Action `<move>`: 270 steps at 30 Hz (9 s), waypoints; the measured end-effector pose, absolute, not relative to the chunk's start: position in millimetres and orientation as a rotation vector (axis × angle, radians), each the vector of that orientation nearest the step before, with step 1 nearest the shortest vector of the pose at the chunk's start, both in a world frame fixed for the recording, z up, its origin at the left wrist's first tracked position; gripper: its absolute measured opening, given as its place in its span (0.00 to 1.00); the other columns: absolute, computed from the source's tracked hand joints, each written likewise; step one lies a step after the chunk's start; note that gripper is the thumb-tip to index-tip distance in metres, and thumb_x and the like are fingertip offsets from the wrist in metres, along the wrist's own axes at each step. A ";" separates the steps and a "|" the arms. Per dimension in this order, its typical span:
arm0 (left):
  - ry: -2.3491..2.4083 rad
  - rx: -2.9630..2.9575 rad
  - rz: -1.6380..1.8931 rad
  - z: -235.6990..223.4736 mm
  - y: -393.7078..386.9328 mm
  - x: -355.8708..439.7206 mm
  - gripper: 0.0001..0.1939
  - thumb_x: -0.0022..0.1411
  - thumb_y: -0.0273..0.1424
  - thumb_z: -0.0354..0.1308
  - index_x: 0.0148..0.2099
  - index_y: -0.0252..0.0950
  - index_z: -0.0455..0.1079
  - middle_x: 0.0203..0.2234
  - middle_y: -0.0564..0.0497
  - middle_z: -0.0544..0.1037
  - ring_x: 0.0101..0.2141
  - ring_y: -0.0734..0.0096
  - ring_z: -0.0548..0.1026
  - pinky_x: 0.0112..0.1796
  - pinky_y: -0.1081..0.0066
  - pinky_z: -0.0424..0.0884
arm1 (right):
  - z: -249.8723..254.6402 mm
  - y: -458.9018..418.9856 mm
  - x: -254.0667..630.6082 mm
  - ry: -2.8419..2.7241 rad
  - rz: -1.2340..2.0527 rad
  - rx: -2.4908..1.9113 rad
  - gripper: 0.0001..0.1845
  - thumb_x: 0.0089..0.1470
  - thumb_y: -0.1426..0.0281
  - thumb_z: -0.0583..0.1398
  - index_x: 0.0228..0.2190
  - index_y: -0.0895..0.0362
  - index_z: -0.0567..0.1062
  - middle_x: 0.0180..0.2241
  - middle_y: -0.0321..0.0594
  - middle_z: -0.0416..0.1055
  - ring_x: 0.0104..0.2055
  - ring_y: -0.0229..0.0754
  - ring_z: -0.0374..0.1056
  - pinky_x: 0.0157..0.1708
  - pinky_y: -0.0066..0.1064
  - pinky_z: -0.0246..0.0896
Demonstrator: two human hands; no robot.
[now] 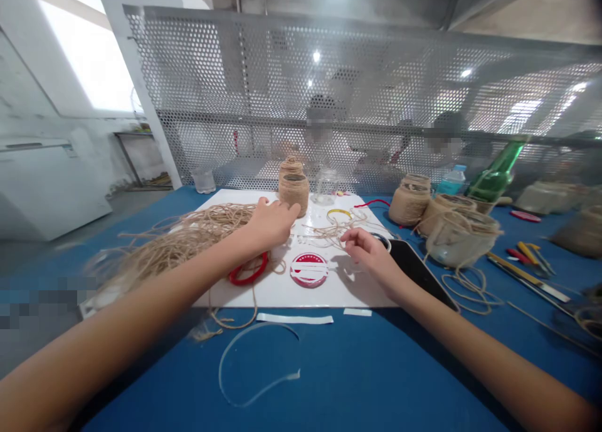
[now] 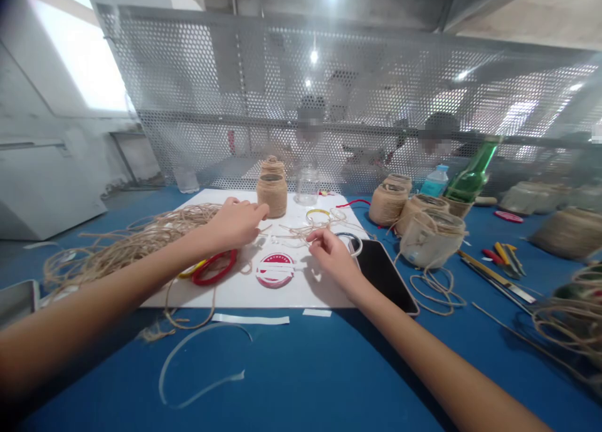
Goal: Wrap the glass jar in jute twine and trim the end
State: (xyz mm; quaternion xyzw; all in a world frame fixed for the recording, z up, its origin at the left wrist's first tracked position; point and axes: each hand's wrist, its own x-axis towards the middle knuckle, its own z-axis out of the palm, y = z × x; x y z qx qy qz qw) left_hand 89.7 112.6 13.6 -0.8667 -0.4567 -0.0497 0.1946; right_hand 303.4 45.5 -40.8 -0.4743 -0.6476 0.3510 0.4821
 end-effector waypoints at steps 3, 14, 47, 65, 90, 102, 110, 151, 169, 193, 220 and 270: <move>-1.365 -2.435 -0.021 15.8 113.6 90.7 0.11 0.60 0.31 0.46 0.37 0.33 0.69 0.32 0.41 0.76 0.37 0.59 0.71 0.38 0.61 0.57 | -42.7 43.8 301.8 -1.673 0.801 -1.194 0.06 0.48 0.70 0.53 0.31 0.56 0.66 0.23 0.31 0.58 0.22 0.34 0.54 0.22 0.27 0.50; -1.262 -2.869 0.460 19.0 112.3 80.9 0.11 0.54 0.33 0.50 0.34 0.35 0.72 0.29 0.46 0.76 0.26 0.69 0.70 0.25 0.73 0.59 | -34.5 23.9 288.2 -2.143 0.319 -1.179 0.05 0.51 0.73 0.54 0.30 0.57 0.70 0.31 0.41 0.67 0.37 0.42 0.60 0.39 0.35 0.53; -0.956 -3.344 0.293 18.4 114.9 81.9 0.07 0.54 0.34 0.51 0.33 0.35 0.64 0.26 0.53 0.69 0.27 0.75 0.65 0.26 0.76 0.59 | -37.3 25.5 297.7 -2.462 0.229 -1.188 0.12 0.47 0.69 0.57 0.37 0.56 0.65 0.36 0.42 0.65 0.38 0.44 0.60 0.38 0.36 0.56; -1.144 -3.231 0.278 13.1 111.8 90.0 0.16 0.59 0.37 0.44 0.32 0.33 0.68 0.26 0.50 0.74 0.24 0.74 0.67 0.25 0.74 0.58 | -39.0 23.4 291.6 -2.360 0.197 -1.320 0.18 0.45 0.62 0.59 0.37 0.55 0.60 0.38 0.42 0.66 0.38 0.46 0.61 0.42 0.44 0.51; -1.136 -3.274 0.098 13.3 120.6 84.7 0.11 0.60 0.34 0.46 0.39 0.34 0.66 0.31 0.52 0.72 0.30 0.75 0.67 0.30 0.77 0.59 | -42.3 31.7 293.3 -2.268 0.393 -1.353 0.06 0.51 0.71 0.54 0.25 0.57 0.69 0.26 0.36 0.69 0.31 0.40 0.62 0.37 0.37 0.49; -1.082 -3.305 0.078 13.2 122.0 83.8 0.11 0.61 0.33 0.45 0.40 0.35 0.66 0.31 0.52 0.72 0.30 0.75 0.67 0.30 0.77 0.59 | -43.0 31.6 288.4 -2.180 0.526 -1.232 0.07 0.53 0.72 0.54 0.31 0.55 0.73 0.32 0.38 0.72 0.34 0.39 0.65 0.36 0.33 0.57; -1.063 -3.291 0.063 11.3 122.6 82.0 0.12 0.60 0.34 0.45 0.39 0.35 0.66 0.32 0.52 0.72 0.30 0.74 0.67 0.29 0.77 0.59 | -48.9 31.9 282.5 -2.056 0.554 -1.249 0.07 0.52 0.68 0.55 0.27 0.56 0.71 0.29 0.37 0.71 0.32 0.39 0.65 0.34 0.32 0.58; -1.237 -3.095 0.378 12.8 119.4 74.5 0.13 0.54 0.35 0.45 0.32 0.35 0.69 0.27 0.49 0.75 0.24 0.73 0.67 0.25 0.75 0.59 | -26.1 39.7 323.2 -1.984 -1.025 -1.616 0.20 0.53 0.79 0.47 0.46 0.60 0.67 0.23 0.41 0.71 0.34 0.46 0.60 0.41 0.46 0.34; -1.129 -2.904 0.059 22.4 102.2 82.9 0.17 0.59 0.41 0.44 0.32 0.36 0.70 0.25 0.48 0.73 0.22 0.72 0.66 0.25 0.73 0.59 | -32.9 59.5 354.1 -2.152 -0.589 -1.717 0.11 0.53 0.74 0.49 0.33 0.58 0.71 0.32 0.46 0.73 0.37 0.47 0.60 0.32 0.37 0.36; -0.921 -2.834 0.067 13.5 89.0 97.5 0.16 0.60 0.36 0.43 0.29 0.35 0.67 0.22 0.48 0.72 0.20 0.72 0.65 0.23 0.72 0.58 | -18.9 60.7 362.2 -1.968 -0.570 -1.687 0.07 0.52 0.75 0.47 0.29 0.58 0.64 0.30 0.44 0.66 0.35 0.46 0.59 0.34 0.37 0.39; -1.234 -2.809 -0.736 5.2 66.3 120.0 0.16 0.64 0.42 0.40 0.38 0.37 0.63 0.26 0.53 0.74 0.25 0.73 0.69 0.24 0.74 0.55 | -14.5 22.7 298.0 -1.820 0.788 -1.074 0.14 0.54 0.68 0.53 0.43 0.54 0.68 0.25 0.33 0.57 0.27 0.36 0.54 0.27 0.28 0.52; -0.726 -3.271 -0.469 16.1 62.4 116.1 0.08 0.61 0.32 0.47 0.31 0.34 0.62 0.25 0.53 0.71 0.27 0.75 0.65 0.28 0.75 0.58 | -26.4 51.7 352.4 -2.425 -0.119 -1.569 0.06 0.48 0.73 0.53 0.28 0.56 0.70 0.30 0.41 0.70 0.34 0.45 0.64 0.37 0.40 0.48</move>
